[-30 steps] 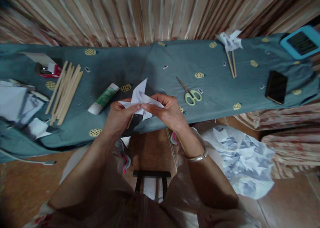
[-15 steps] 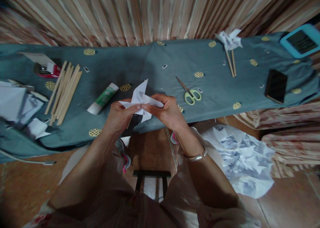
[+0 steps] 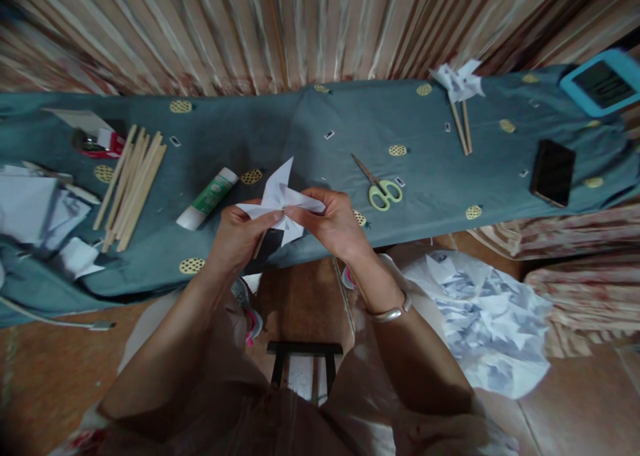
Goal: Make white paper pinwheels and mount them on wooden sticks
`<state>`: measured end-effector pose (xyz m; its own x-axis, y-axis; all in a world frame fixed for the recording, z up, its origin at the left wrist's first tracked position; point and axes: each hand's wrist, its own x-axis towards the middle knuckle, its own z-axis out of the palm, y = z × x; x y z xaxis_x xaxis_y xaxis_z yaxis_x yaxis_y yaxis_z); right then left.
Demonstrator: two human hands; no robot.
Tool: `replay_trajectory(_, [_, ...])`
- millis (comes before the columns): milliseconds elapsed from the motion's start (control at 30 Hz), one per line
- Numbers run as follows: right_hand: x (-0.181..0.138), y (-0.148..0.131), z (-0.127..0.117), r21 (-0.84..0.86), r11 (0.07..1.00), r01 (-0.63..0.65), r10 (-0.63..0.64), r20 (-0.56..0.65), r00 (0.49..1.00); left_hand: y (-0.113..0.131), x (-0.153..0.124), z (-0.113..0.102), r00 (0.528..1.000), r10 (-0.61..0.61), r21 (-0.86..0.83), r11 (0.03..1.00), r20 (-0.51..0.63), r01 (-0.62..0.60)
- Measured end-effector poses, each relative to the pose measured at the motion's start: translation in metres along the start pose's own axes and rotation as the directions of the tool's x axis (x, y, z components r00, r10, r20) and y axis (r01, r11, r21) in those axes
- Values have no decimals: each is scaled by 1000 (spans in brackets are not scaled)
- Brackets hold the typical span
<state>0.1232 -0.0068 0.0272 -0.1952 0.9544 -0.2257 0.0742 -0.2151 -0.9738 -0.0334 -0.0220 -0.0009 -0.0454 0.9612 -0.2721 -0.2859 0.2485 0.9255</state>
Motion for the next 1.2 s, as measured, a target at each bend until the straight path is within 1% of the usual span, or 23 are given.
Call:
replay_trajectory(200, [1, -2, 0, -3, 1000, -16, 16, 1, 1000, 3, -1, 0, 1000, -13, 36, 999, -23, 14])
replay_trajectory(333, [2, -3, 0, -23, 1000, -18, 18, 15, 1000, 4, -2, 0, 1000, 2, 59, 998, -30, 0])
replay_trajectory(567, [3, -2, 1, 14, 999, -43, 42, 16, 999, 4, -1, 1, 999, -32, -11, 999, -3, 32])
replay_trajectory(733, [3, -2, 3, 33, 998, -46, 45, 18, 999, 3, -1, -1, 999, -28, -39, 999, 20, 28])
replay_trajectory(1033, [6, -1, 6, 20, 999, -33, 33, 25, 999, 7, -3, -2, 1000, -3, 26, 1000, -25, 4])
replay_trajectory(1100, [7, 0, 5, 33, 999, -32, 32, 18, 999, 8, -2, -5, 1000, 6, 6, 1000, -25, -6])
replay_trajectory(1200, [9, -1, -1, 44, 999, -11, 12, -41, 999, 9, 2, -12, 997, 72, -54, 996, -30, -74])
